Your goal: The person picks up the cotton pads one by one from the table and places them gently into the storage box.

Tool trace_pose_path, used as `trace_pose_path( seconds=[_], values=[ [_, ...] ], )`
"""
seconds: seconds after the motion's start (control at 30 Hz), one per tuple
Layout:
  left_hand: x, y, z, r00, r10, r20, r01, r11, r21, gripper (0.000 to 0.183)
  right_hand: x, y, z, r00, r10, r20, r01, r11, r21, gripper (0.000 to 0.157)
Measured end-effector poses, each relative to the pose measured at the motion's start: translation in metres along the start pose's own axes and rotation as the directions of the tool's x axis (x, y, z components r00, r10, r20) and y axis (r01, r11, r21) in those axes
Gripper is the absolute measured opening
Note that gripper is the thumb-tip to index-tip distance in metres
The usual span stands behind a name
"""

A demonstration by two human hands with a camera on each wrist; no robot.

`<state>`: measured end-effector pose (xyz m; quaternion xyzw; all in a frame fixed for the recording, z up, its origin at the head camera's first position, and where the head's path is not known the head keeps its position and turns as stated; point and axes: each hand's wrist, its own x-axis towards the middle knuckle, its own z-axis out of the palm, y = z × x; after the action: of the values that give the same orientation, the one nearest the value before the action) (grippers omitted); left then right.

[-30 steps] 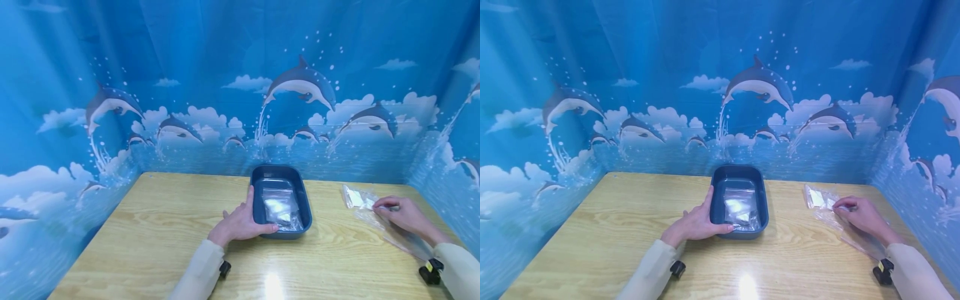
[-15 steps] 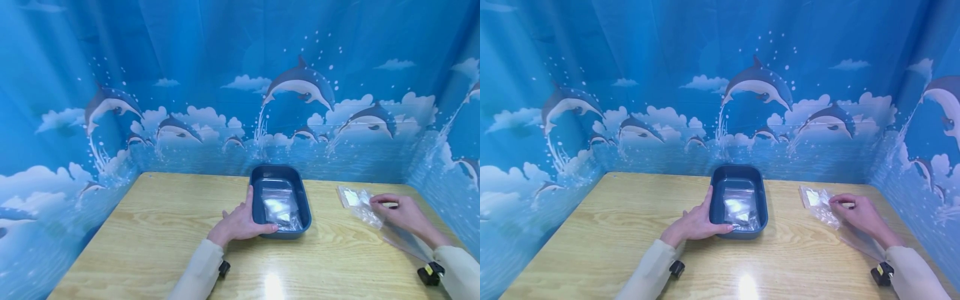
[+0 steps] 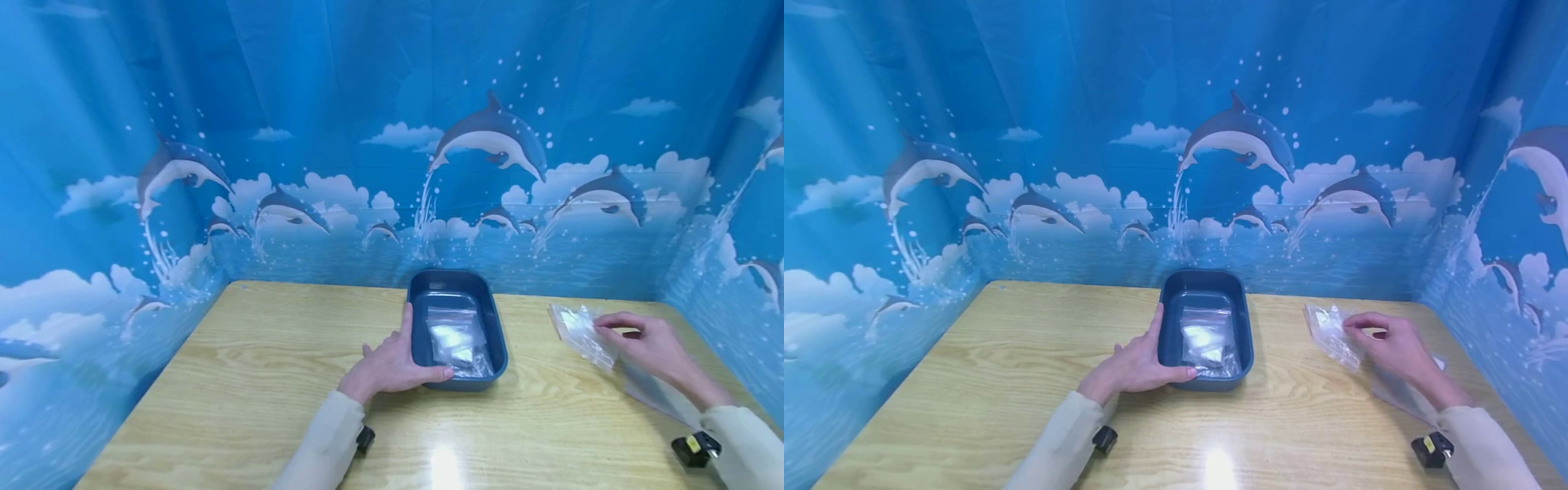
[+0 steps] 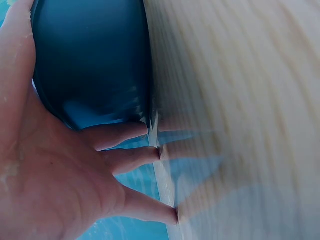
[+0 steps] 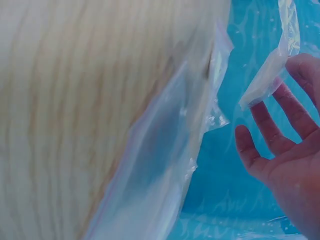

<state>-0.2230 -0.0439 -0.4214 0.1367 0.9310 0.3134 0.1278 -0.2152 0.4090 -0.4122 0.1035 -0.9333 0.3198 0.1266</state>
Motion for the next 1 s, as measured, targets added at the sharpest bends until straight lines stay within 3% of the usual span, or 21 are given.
trace_pose_path(
  seconds=[0.5, 1.0],
  values=[
    [-0.001, -0.001, 0.000, 1.000, -0.015, 0.010, 0.015, 1.000, 0.000, 0.140, 0.005, -0.035, 0.003, 1.000, 0.003, -0.029, -0.003, 1.000, 0.021, 0.022],
    [0.001, -0.001, 0.001, 1.000, -0.003, 0.002, 0.003, 1.000, 0.001, 0.140, 0.008, -0.075, 0.022, 0.995, -0.063, -0.074, 0.065, 0.998, 0.024, 0.017]
  ],
)
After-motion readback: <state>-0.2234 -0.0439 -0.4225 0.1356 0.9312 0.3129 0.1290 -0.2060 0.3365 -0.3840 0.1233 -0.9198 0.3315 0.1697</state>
